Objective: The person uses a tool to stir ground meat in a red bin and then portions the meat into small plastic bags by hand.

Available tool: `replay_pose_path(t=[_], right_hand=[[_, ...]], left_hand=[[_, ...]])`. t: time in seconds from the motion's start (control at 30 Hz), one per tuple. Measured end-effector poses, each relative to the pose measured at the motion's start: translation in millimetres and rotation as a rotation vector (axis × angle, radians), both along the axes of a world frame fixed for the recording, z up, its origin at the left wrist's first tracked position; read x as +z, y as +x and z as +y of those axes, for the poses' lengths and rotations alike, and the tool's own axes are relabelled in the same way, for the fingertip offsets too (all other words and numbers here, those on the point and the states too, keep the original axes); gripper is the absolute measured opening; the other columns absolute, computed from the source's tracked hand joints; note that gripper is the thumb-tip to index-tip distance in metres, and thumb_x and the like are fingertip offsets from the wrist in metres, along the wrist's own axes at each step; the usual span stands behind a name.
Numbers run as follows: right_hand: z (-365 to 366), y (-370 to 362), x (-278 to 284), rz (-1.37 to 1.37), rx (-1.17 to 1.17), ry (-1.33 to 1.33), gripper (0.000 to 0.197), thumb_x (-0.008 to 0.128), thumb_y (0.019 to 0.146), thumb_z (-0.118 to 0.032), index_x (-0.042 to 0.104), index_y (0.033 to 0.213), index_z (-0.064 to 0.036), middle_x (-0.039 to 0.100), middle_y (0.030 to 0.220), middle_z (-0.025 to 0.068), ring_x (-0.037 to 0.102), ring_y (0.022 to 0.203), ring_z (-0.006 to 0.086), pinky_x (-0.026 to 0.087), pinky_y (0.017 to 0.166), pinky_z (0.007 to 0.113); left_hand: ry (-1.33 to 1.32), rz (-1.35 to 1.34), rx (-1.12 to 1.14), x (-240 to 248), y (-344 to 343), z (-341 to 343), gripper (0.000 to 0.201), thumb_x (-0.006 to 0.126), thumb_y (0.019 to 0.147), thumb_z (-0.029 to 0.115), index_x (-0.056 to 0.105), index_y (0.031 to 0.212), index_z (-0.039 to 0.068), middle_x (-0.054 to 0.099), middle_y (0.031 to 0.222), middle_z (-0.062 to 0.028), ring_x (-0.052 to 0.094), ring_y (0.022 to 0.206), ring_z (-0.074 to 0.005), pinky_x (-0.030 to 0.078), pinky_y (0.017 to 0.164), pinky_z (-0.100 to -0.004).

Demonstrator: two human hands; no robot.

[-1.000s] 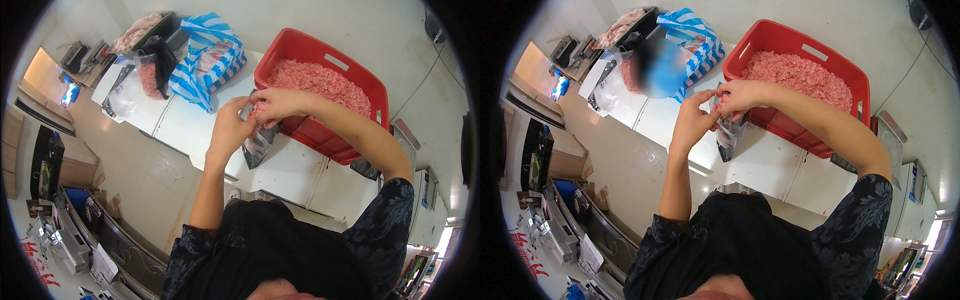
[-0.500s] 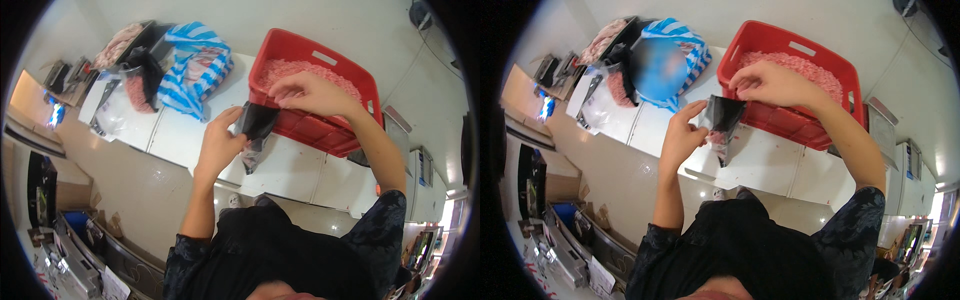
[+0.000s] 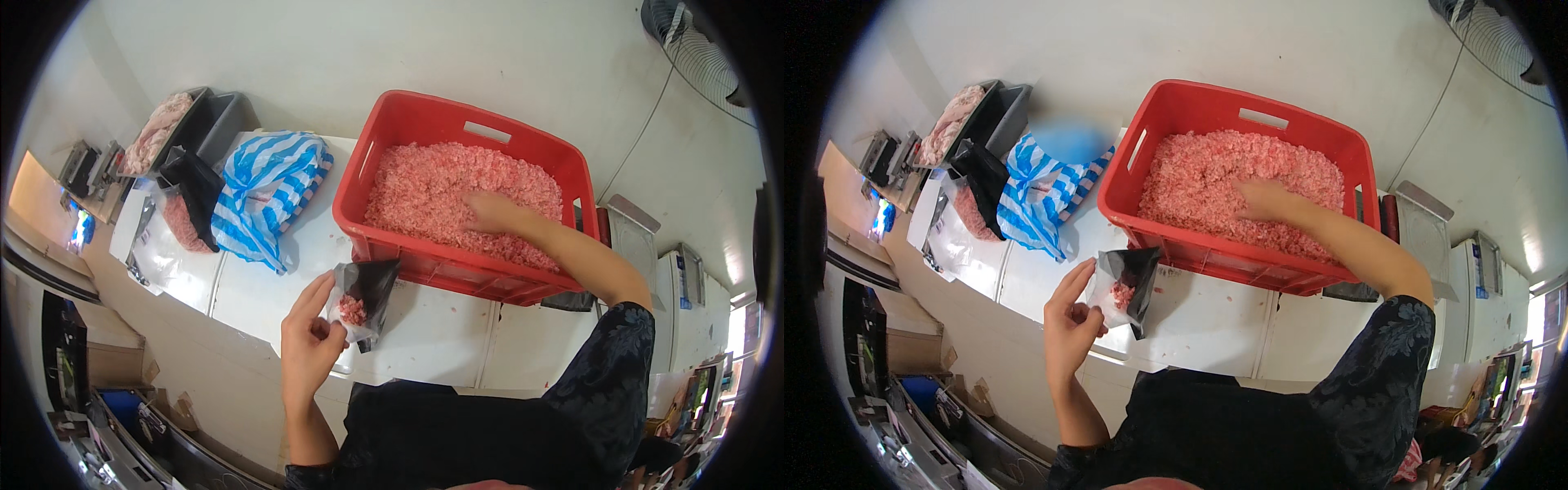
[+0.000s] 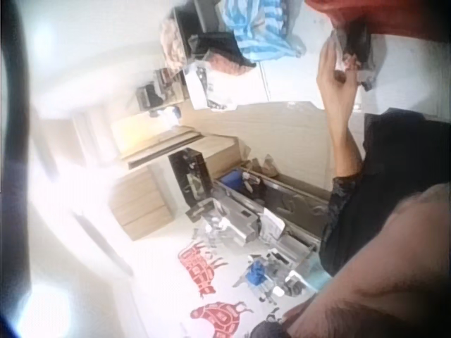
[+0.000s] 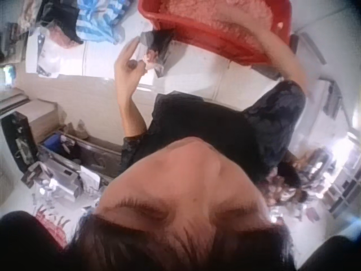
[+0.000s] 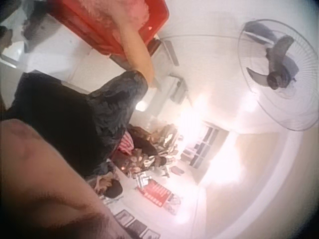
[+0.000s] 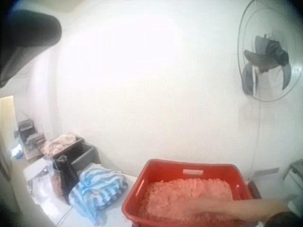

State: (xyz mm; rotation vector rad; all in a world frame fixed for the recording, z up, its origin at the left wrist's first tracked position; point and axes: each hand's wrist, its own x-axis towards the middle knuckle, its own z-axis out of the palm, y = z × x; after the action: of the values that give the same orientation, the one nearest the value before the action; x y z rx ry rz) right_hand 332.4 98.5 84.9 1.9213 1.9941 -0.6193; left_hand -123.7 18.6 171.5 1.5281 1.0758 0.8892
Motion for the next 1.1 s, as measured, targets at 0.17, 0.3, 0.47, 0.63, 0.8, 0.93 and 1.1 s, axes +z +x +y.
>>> replay_pose_path(t=[0.17, 0.3, 0.47, 0.63, 0.8, 0.93, 1.1], right_hand=[[9.0, -14.1, -50.5, -0.127, 0.196, 0.706, 0.095, 0.070, 0.095, -0.061, 0.044, 0.154, 0.0082, 0.043, 0.158, 0.0345, 0.041, 0.150, 0.0481, 0.038, 0.123, 0.052], [-14.7, -43.1, -88.6, 0.111, 0.080, 0.674, 0.086, 0.071, 0.095, -0.058, 0.053, 0.148, 0.0065, 0.051, 0.150, 0.0313, 0.045, 0.145, 0.0467, 0.041, 0.118, 0.059], [-5.8, -14.0, -32.5, 0.360, 0.178, 0.340, 0.090, 0.068, 0.096, -0.065, 0.050, 0.153, 0.0032, 0.057, 0.145, 0.0284, 0.045, 0.145, 0.0463, 0.040, 0.117, 0.059], [3.9, -9.8, -55.6, 0.184, -0.068, 0.590, 0.090, 0.075, 0.091, -0.062, 0.056, 0.147, 0.0050, 0.057, 0.140, 0.0305, 0.052, 0.135, 0.0453, 0.045, 0.114, 0.053], [-0.7, -30.9, -68.3, 0.200, -0.086, 0.564, 0.095, 0.079, 0.087, -0.062, 0.055, 0.147, 0.0070, 0.054, 0.139, 0.0338, 0.053, 0.134, 0.0446, 0.048, 0.111, 0.051], [-3.7, -36.5, -37.2, 0.278, -0.075, 0.319, 0.071, 0.079, 0.088, -0.050, 0.067, 0.133, 0.0029, 0.060, 0.133, 0.0305, 0.059, 0.126, 0.0435, 0.049, 0.108, 0.051], [11.9, -9.5, -37.5, 0.465, 0.149, 0.557, 0.044, 0.076, 0.087, -0.039, 0.078, 0.111, -0.0026, 0.071, 0.110, 0.0241, 0.069, 0.106, 0.0414, 0.053, 0.100, 0.052]], left_hand=[[0.023, 0.033, -0.037, -8.1, 3.8, 1.6, 0.073, 0.053, 0.078, -0.013, 0.062, 0.149, 0.001, 0.059, 0.156, -0.0151, 0.067, 0.063, -0.0077, 0.056, 0.057, -0.0225], [0.025, 0.025, -0.071, -10.7, 3.7, 2.8, 0.074, 0.052, 0.079, -0.013, 0.062, 0.151, 0.002, 0.057, 0.157, -0.0153, 0.066, 0.063, -0.0073, 0.056, 0.057, -0.0222], [0.038, 0.037, -0.080, -17.3, 4.2, 4.6, 0.073, 0.053, 0.079, -0.014, 0.062, 0.150, 0.002, 0.058, 0.156, -0.0165, 0.067, 0.063, -0.0077, 0.057, 0.058, -0.0228], [0.017, 0.009, -0.096, -17.5, 9.5, 3.9, 0.071, 0.058, 0.077, -0.013, 0.065, 0.147, 0.002, 0.063, 0.151, -0.0161, 0.067, 0.065, -0.0075, 0.055, 0.059, -0.0226], [0.021, 0.068, -0.120, -16.9, 8.7, -0.7, 0.070, 0.058, 0.078, -0.013, 0.065, 0.146, 0.001, 0.064, 0.151, -0.0156, 0.064, 0.064, -0.0068, 0.054, 0.060, -0.0223], [0.014, 0.060, -0.115, -20.7, 11.2, -2.9, 0.070, 0.058, 0.078, -0.013, 0.065, 0.146, 0.002, 0.064, 0.151, -0.0151, 0.064, 0.064, -0.0072, 0.055, 0.061, -0.0226], [0.005, 0.052, -0.128, -21.8, 15.2, 0.5, 0.070, 0.058, 0.078, -0.013, 0.065, 0.146, 0.003, 0.063, 0.152, -0.0151, 0.066, 0.065, -0.0075, 0.056, 0.062, -0.0230]])
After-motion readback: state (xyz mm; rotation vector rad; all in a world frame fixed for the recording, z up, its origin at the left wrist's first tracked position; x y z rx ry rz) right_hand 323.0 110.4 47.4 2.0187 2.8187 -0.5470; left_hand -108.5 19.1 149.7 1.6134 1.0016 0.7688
